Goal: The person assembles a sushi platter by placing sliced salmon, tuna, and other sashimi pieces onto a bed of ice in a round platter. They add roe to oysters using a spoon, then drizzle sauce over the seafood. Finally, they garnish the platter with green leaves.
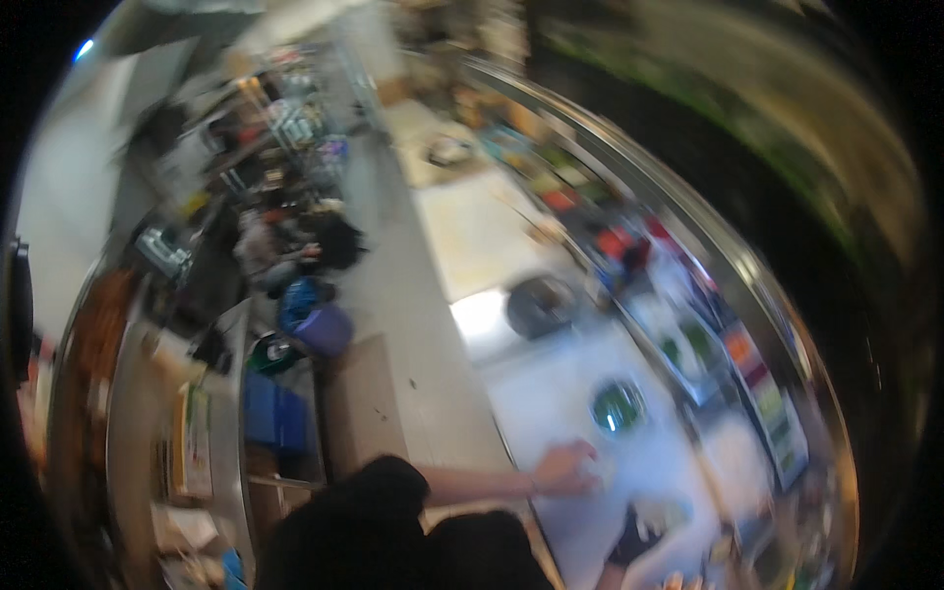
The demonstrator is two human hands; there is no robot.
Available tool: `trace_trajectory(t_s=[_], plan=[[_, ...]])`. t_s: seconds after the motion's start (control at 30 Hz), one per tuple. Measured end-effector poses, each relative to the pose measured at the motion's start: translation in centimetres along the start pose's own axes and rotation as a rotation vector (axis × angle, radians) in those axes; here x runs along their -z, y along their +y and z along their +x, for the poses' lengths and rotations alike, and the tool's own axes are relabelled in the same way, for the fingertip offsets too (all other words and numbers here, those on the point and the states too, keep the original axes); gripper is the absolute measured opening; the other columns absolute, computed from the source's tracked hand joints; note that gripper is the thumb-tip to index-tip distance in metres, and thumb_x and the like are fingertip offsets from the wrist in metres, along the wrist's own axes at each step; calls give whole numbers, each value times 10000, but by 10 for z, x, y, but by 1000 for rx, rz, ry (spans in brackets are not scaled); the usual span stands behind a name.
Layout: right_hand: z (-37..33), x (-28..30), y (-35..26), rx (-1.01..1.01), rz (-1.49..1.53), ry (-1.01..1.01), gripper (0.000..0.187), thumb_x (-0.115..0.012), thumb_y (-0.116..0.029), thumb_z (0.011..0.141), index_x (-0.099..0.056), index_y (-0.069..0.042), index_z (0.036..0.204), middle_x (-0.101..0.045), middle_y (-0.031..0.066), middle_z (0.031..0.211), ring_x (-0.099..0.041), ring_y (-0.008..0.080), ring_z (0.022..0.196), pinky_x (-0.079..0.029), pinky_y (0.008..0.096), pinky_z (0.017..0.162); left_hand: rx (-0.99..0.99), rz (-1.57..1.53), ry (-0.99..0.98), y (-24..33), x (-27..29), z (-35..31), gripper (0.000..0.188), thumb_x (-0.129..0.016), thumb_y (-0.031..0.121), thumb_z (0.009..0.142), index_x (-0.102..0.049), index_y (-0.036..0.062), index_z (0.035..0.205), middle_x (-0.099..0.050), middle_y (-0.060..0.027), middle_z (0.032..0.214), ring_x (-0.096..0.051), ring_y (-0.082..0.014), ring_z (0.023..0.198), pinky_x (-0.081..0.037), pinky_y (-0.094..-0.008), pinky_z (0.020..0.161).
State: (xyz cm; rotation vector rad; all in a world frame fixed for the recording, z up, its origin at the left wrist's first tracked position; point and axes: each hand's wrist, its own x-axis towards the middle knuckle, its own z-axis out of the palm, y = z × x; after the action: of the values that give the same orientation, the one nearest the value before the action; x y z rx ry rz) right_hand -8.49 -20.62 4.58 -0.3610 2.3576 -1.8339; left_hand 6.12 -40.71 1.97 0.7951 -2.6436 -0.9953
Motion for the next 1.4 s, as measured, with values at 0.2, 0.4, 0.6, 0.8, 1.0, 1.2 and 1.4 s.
trace_trajectory(t_s=[0.2,0.4,0.6,0.8,1.0,1.2,1.4], plan=[[74,25,72,-185,339,66,596,-632,-213,1025,-497,19,1558,-562,210,1548,-596,347,1336,-522,503,1103,566,-541,281,-20,-14,104,592,-751,430,992,-529,88,1421,-669,-226,1151,-705,-315,1123,-556,-471,976],[90,82,159,-19,293,-77,604,-567,-304,1101,-425,-8,1609,-502,195,1620,-490,367,1476,-444,635,1194,507,-895,158,-30,-8,92,371,-675,135,999,-420,102,1266,-665,-178,995,-714,-248,660,-566,-388,520],[-47,77,101,-635,753,-490,851,-669,-422,1052,-220,-205,1741,-315,132,1760,-284,382,1602,-218,676,1302,331,-1099,-12,9,-10,-7,398,-667,96,969,-377,119,1240,-632,-119,875,-625,-179,518,-535,-352,444],[-95,71,-10,-304,266,-502,596,-674,-280,1035,-430,-124,1556,-493,120,1560,-456,319,1423,-364,555,1180,359,-1110,-332,52,-30,-93,484,-736,151,857,-470,143,1262,-638,-57,988,-687,-145,733,-524,-320,474],[-127,141,-35,120,-39,-464,369,-679,-139,1017,-641,-43,1371,-671,108,1360,-629,257,1245,-509,433,1058,263,-839,-466,99,-44,-113,581,-739,361,918,-524,152,1416,-662,-13,1093,-637,-118,839,-533,-305,623],[-160,199,13,-13,285,-340,292,-674,-133,1032,-708,11,1285,-715,146,1289,-681,282,1199,-551,407,1025,147,-847,-371,155,-44,-137,593,-538,540,1131,-595,63,1478,-723,-76,1215,-678,-162,1122,-569,-349,856],[-184,232,30,-267,343,-236,125,-627,-106,1021,-673,2,978,-711,70,874,-717,184,804,-561,355,777,470,-1084,-414,224,-48,-165,536,-491,475,1162,-515,83,1527,-726,-20,1075,-600,-58,574,-392,-217,397]])
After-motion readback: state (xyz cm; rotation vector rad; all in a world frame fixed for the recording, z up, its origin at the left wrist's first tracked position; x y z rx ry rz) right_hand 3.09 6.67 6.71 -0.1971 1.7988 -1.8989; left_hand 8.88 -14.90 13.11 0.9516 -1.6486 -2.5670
